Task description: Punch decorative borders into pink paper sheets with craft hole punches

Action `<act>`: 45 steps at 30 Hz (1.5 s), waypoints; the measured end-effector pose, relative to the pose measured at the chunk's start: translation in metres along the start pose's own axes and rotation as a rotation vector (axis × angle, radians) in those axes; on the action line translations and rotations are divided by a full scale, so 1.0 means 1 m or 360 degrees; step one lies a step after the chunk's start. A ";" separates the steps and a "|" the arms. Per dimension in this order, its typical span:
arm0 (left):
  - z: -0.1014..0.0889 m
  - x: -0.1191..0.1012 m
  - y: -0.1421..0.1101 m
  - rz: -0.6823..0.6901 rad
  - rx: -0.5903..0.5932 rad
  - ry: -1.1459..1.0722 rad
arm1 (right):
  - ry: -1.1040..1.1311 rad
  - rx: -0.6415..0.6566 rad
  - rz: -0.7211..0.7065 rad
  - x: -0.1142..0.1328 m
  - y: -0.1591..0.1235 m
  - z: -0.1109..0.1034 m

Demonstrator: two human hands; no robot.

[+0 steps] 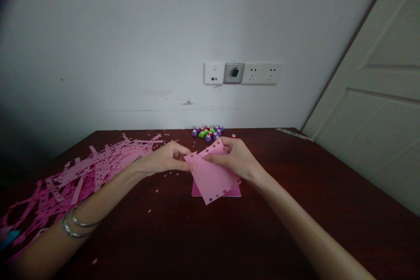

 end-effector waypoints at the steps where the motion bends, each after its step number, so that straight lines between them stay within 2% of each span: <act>1: -0.005 0.001 0.002 0.0015 -0.0101 -0.0046 | 0.0033 -0.0027 -0.0024 0.000 0.001 -0.003; 4: -0.022 0.004 0.003 0.0068 -0.0426 -0.0199 | 0.0026 0.0069 -0.0028 0.000 0.002 -0.005; 6: -0.029 0.005 0.002 0.0077 -0.0546 -0.0314 | -0.0036 0.0304 0.0012 0.001 -0.003 0.001; 8: -0.032 0.005 -0.001 0.0049 -0.0568 -0.0359 | -0.0110 0.0607 0.0074 0.004 -0.013 0.009; 10: -0.028 0.004 -0.004 -0.0019 -0.0455 -0.0273 | -0.0198 0.0832 0.0111 0.007 -0.025 0.012; 11: -0.023 0.004 -0.005 -0.0069 -0.0355 -0.0207 | -0.0243 0.0879 0.0099 0.010 -0.029 0.012; 15: -0.001 0.006 -0.007 -0.0199 -0.0001 -0.0045 | -0.0378 0.0750 -0.0060 0.023 -0.027 0.009; 20: 0.009 -0.003 -0.003 -0.0049 0.0132 0.0074 | -0.0454 0.0652 -0.0180 0.026 -0.021 0.031; 27: 0.009 -0.010 -0.007 -0.0056 0.0143 0.0075 | -0.0635 0.0436 -0.0439 0.028 -0.021 0.044; 31: 0.009 -0.010 -0.006 -0.0045 0.0139 0.0065 | -0.0684 0.0351 -0.0442 0.026 -0.018 0.044; 38: 0.009 -0.010 -0.004 0.0011 0.0088 -0.0033 | -0.0742 0.0342 -0.0448 0.026 -0.018 0.049; 45: 0.004 -0.013 -0.005 0.0032 -0.0050 -0.0162 | -0.0643 0.0301 -0.0456 0.028 -0.018 0.051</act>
Point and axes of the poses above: each hand's wrist, its own y-axis towards the middle knuckle, its own z-axis out of the palm, x = y × z, the point moved 9 cm from there along y, towards the middle knuckle, and after that the axes turned 4 degrees about z, right-handed, at the moved point
